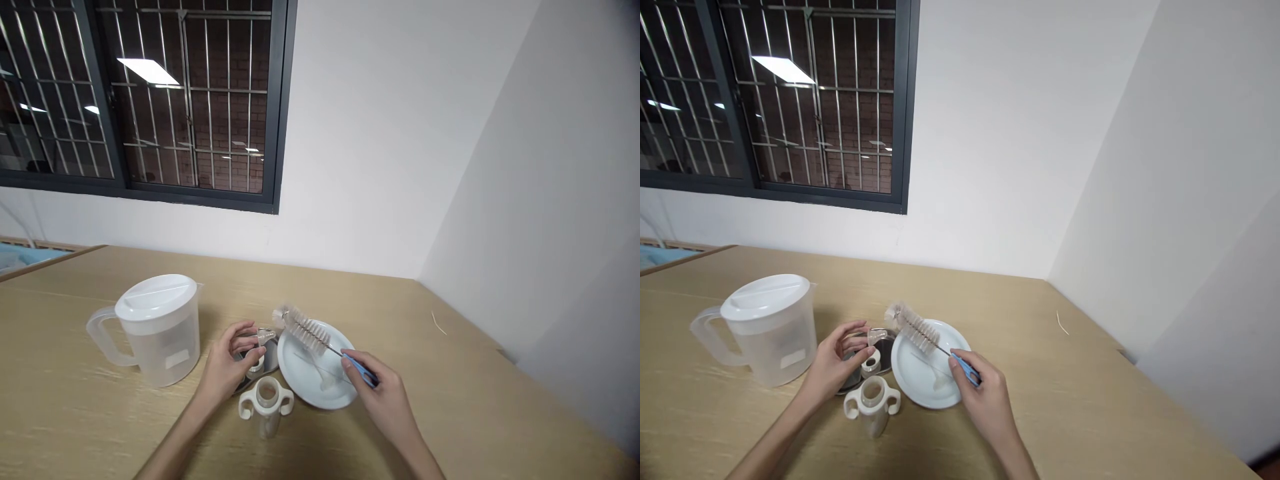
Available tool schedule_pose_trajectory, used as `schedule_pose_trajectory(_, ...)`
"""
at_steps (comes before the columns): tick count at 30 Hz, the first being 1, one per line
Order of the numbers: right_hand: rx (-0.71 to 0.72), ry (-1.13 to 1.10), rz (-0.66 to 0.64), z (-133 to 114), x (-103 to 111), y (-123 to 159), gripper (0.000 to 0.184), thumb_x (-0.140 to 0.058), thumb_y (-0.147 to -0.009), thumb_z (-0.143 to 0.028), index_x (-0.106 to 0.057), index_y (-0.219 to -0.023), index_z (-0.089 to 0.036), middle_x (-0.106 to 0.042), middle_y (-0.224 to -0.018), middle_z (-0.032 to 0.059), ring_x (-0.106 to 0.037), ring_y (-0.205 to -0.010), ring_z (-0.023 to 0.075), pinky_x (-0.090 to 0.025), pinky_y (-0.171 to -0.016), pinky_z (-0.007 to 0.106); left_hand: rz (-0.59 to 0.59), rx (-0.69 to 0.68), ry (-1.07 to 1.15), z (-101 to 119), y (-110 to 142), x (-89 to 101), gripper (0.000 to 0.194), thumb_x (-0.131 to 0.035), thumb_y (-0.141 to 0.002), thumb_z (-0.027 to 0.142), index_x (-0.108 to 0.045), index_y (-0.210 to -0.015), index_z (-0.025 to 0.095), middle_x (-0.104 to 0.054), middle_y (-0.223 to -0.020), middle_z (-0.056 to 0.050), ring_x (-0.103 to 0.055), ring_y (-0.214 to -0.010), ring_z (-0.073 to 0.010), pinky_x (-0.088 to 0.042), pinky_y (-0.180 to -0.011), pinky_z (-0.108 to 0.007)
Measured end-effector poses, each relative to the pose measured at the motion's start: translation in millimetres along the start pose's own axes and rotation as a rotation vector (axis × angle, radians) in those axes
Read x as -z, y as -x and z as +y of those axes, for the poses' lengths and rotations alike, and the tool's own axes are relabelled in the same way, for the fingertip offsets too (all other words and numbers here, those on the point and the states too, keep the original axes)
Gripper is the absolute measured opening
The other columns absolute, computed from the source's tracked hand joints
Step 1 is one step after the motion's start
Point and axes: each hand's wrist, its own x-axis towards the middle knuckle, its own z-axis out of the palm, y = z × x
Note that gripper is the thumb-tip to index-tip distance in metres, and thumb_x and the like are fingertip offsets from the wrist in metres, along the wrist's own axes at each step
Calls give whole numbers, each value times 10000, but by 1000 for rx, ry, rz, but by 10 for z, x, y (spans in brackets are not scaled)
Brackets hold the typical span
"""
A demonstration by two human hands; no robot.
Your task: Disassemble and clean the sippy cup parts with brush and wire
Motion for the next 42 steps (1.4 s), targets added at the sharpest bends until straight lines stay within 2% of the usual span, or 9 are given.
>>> schedule_pose_trajectory(8,32,-7,-61,-44,4,24,276,-643,-867,-450,-771,-955,-222,-768,-997,86,-723,-898,240,-572,-735,265,4,-3,-5,21,-1,-17,541,-784,-721,358,-560,-1175,168,-688,-1133,-133,-715,-934,-236,-593,-878,-427)
schedule_pose_trajectory(12,-7,35,-9,16,-7,-4,310,-642,-858,-472,-766,-963,-209,-770,-988,94,-724,-881,247,-570,-747,287,15,22,-22,47,-4,5,562,-790,-705,380,-565,-1170,158,-688,-1120,-139,-723,-902,-236,-602,-856,-414)
schedule_pose_trajectory(17,-53,28,74,44,6,-31,349,-650,-831,-511,-766,-934,-198,-772,-990,104,-724,-896,265,-573,-745,297,84,30,-54,40,-71,121,560,-784,-706,424,-571,-1155,166,-661,-1209,-149,-718,-945,-238,-598,-871,-399)
schedule_pose_trajectory(22,-73,17,72,28,13,-24,356,-643,-834,-511,-766,-945,-197,-772,-999,104,-723,-909,263,-574,-759,294,119,-3,-209,-13,-136,234,545,-758,-720,452,-585,-1152,169,-695,-1153,-129,-710,-951,-233,-579,-907,-396)
schedule_pose_trajectory(29,-51,21,86,21,12,-29,375,-645,-832,-516,-770,-943,-181,-773,-999,124,-726,-896,275,-579,-751,308,113,-38,-629,-78,-138,259,437,-637,-802,477,-602,-1146,210,-726,-1093,-92,-694,-999,-273,-549,-874,-407)
schedule_pose_trajectory(42,-22,-1,103,-13,9,-17,365,-645,-843,-515,-771,-943,-187,-775,-972,112,-728,-860,260,-579,-731,298,102,24,-789,-208,-178,206,367,-573,-839,462,-601,-1098,203,-739,-1055,-92,-681,-1017,-267,-502,-870,-368)
